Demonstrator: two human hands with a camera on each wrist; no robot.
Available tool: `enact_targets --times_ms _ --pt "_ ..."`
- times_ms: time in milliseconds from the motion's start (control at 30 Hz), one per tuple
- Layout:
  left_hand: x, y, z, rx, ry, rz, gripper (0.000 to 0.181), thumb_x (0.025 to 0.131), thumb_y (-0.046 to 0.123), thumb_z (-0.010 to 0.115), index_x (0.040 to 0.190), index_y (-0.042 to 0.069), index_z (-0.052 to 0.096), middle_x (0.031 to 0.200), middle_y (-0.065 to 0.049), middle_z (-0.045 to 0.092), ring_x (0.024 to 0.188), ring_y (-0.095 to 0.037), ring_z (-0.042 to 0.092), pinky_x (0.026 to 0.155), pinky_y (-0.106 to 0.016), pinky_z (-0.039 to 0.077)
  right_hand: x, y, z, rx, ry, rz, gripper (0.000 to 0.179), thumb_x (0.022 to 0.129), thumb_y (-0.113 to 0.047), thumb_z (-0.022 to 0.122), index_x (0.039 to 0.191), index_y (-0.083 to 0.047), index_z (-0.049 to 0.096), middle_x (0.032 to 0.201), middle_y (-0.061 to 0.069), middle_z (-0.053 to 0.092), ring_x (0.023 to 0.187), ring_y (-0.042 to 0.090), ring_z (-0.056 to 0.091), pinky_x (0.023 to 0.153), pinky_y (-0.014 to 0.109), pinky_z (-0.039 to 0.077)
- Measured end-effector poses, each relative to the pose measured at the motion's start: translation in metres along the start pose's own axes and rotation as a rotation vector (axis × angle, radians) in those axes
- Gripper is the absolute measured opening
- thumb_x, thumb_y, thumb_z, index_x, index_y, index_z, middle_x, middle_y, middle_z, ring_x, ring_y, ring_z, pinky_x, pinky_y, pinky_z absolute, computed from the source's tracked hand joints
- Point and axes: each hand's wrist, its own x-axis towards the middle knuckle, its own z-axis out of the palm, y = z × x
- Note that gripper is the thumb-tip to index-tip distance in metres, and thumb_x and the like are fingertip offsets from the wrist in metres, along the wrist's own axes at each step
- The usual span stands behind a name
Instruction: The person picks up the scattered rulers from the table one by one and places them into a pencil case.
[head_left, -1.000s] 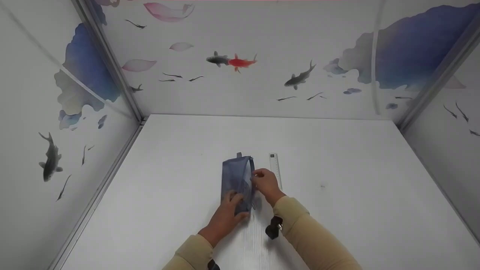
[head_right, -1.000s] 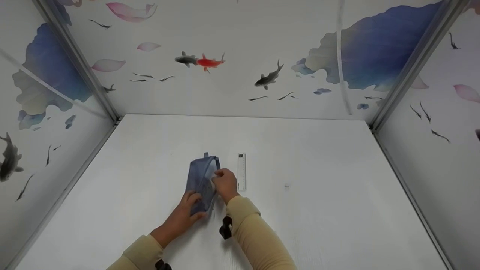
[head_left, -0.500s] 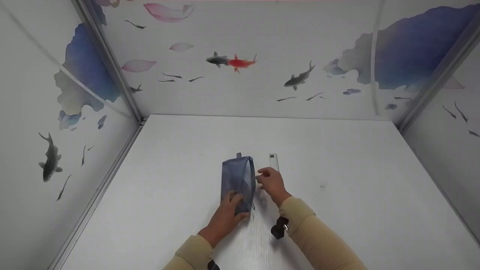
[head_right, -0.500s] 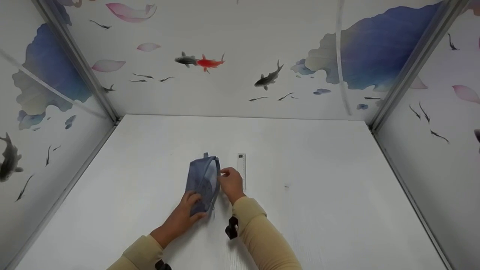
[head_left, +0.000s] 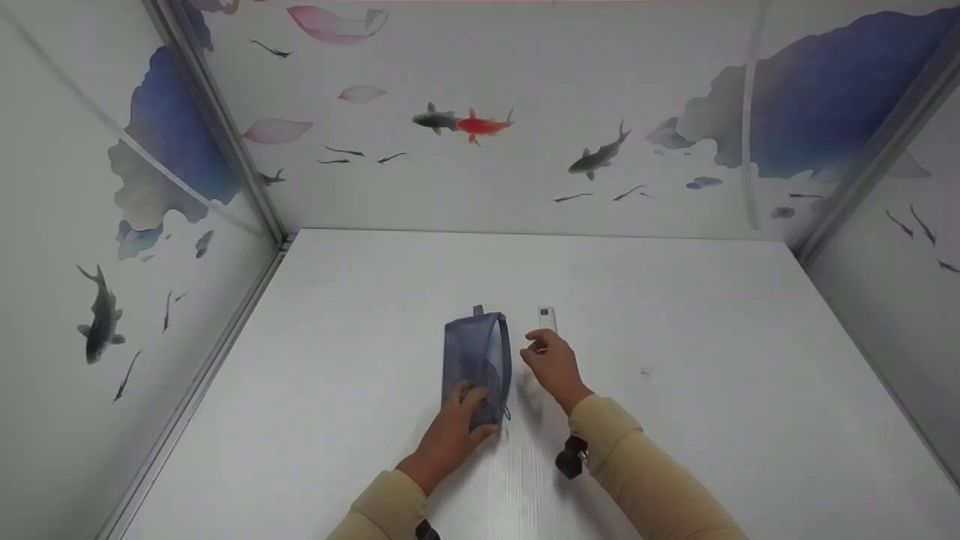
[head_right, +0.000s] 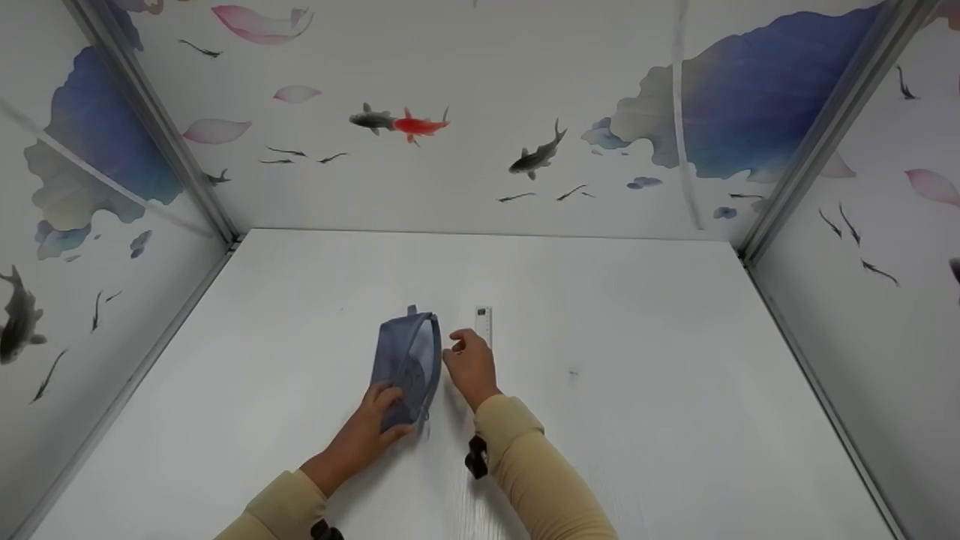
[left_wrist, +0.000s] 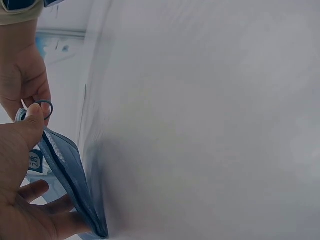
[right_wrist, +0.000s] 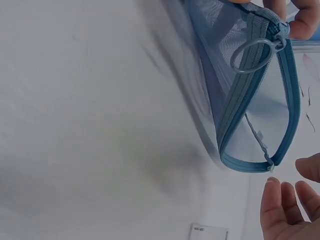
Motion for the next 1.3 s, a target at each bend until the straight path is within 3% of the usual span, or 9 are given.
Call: enact_targets --times_ms 233,800,1300 --pt "-0.001 0.0 -0.001 -0.003 -0.002 0.004 0.05 0.089 0.032 0.069 0.131 0.016 0.048 0.141 -0.018 0.034 0.127 -0.039 0.046 0.095 -0.047 0.047 0.0 0.002 -0.008 -0.08 0.005 -0.038 0.031 0.088 -0.006 0.065 0.117 0.003 0.059 0.098 0.014 0.062 0.095 0.029 0.061 0.08 0.044 0.051" --pt "-0.001 -0.002 0.001 0.002 0.002 -0.003 0.051 0.089 0.032 0.069 0.133 0.014 0.049 0.143 -0.019 0.034 0.128 -0.039 0.045 0.097 -0.048 0.045 0.004 0.02 -0.02 -0.233 -0.033 0.023 0.044 0.091 -0.014 0.065 0.132 -0.003 0.053 0.122 0.018 0.058 0.114 0.032 0.055 0.094 0.047 0.046" --pt "-0.002 0.002 0.0 0.013 0.008 0.0 0.048 0.089 0.03 0.069 0.13 0.015 0.048 0.141 -0.017 0.036 0.124 -0.036 0.049 0.092 -0.046 0.049 0.008 0.033 -0.029 -0.273 -0.055 0.05 0.056 0.092 -0.018 0.066 0.141 -0.004 0.044 0.136 0.02 0.052 0.124 0.036 0.05 0.1 0.051 0.041"
